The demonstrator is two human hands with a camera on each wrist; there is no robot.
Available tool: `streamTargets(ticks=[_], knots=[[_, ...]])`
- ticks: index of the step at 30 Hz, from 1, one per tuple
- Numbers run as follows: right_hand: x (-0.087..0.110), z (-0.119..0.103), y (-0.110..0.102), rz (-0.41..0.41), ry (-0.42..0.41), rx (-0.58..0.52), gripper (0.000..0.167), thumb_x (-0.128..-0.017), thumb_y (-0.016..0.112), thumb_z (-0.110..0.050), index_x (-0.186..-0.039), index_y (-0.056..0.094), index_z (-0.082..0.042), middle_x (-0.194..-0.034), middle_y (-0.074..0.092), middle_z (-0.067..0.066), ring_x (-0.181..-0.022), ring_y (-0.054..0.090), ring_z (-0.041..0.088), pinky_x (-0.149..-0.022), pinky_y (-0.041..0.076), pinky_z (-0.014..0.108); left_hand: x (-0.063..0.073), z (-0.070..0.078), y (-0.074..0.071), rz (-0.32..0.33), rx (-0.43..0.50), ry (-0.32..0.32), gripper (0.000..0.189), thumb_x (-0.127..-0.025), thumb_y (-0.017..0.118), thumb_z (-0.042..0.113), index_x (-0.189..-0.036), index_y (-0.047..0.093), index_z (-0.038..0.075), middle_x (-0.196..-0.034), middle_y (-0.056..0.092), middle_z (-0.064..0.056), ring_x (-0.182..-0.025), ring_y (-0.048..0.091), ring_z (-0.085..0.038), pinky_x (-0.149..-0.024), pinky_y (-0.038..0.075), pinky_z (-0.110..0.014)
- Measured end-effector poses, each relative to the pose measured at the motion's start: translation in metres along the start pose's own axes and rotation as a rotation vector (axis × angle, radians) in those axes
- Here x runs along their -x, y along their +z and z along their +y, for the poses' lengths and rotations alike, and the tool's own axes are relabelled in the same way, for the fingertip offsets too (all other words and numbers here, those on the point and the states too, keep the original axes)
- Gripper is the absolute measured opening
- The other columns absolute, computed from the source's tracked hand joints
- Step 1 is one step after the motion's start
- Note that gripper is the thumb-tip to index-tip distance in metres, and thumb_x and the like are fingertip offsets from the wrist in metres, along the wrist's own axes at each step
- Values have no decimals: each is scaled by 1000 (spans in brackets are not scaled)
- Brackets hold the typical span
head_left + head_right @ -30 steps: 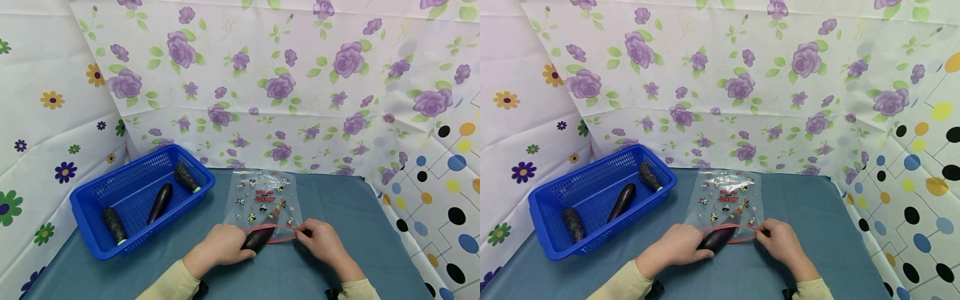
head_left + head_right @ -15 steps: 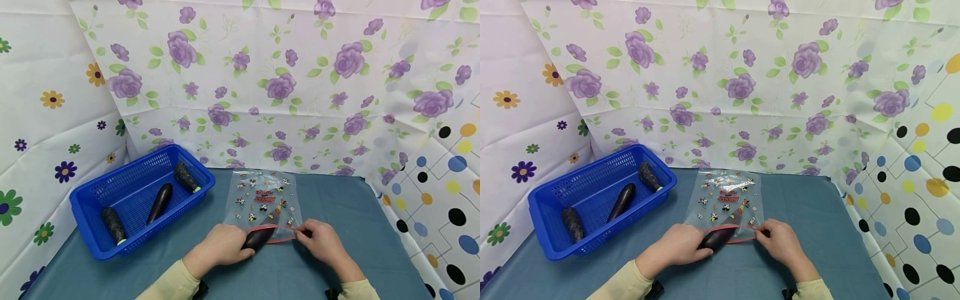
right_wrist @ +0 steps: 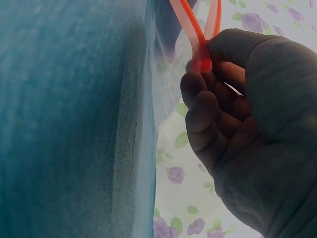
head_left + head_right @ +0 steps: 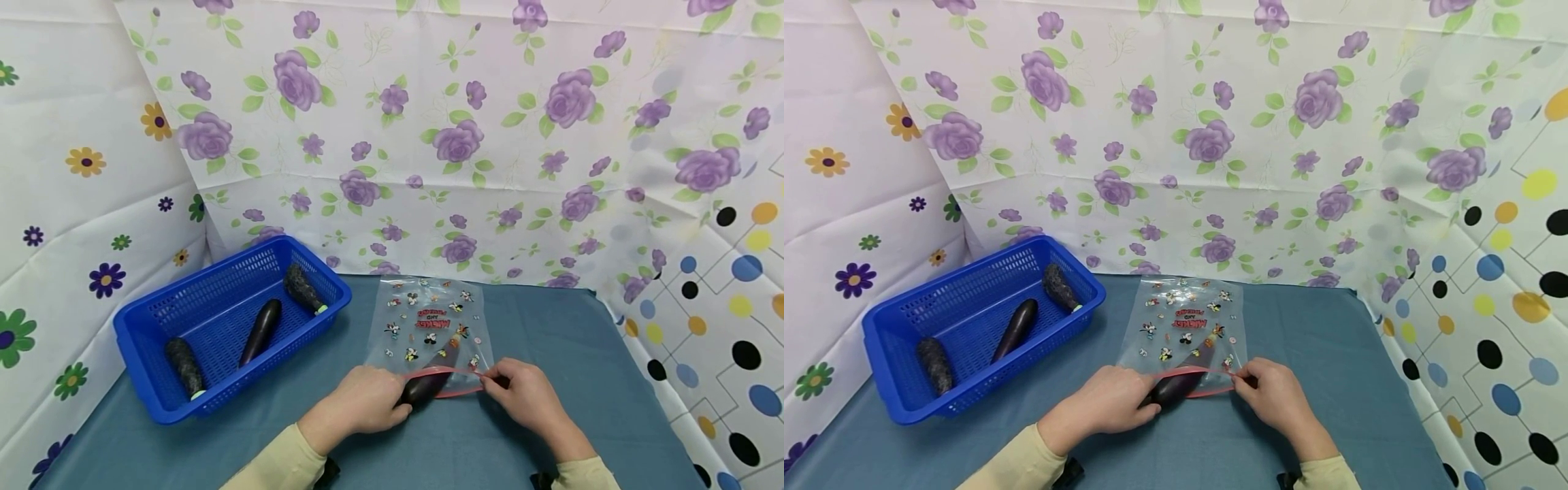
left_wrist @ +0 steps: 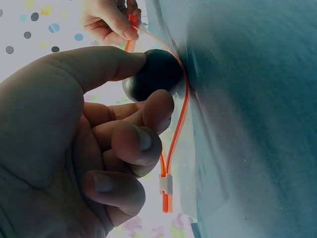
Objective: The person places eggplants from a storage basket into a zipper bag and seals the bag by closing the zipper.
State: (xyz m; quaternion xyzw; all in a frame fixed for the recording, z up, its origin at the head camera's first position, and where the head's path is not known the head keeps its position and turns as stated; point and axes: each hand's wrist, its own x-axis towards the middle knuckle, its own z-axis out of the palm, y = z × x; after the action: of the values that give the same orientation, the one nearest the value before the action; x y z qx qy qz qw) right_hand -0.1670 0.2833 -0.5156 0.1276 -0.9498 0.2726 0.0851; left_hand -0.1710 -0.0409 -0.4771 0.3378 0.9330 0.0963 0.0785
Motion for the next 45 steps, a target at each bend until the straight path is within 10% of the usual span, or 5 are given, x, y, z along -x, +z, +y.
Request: streamTargets(ticks=[45], knots=[[0, 0, 0, 10, -11, -14, 17, -97, 87, -13, -88, 81, -26, -82, 64, -16, -68, 55, 0, -64, 52, 29, -20, 4, 3, 95, -163, -1, 35, -103, 80, 49, -83, 68, 23, -67, 55, 9, -56, 49, -10, -51, 41, -36]])
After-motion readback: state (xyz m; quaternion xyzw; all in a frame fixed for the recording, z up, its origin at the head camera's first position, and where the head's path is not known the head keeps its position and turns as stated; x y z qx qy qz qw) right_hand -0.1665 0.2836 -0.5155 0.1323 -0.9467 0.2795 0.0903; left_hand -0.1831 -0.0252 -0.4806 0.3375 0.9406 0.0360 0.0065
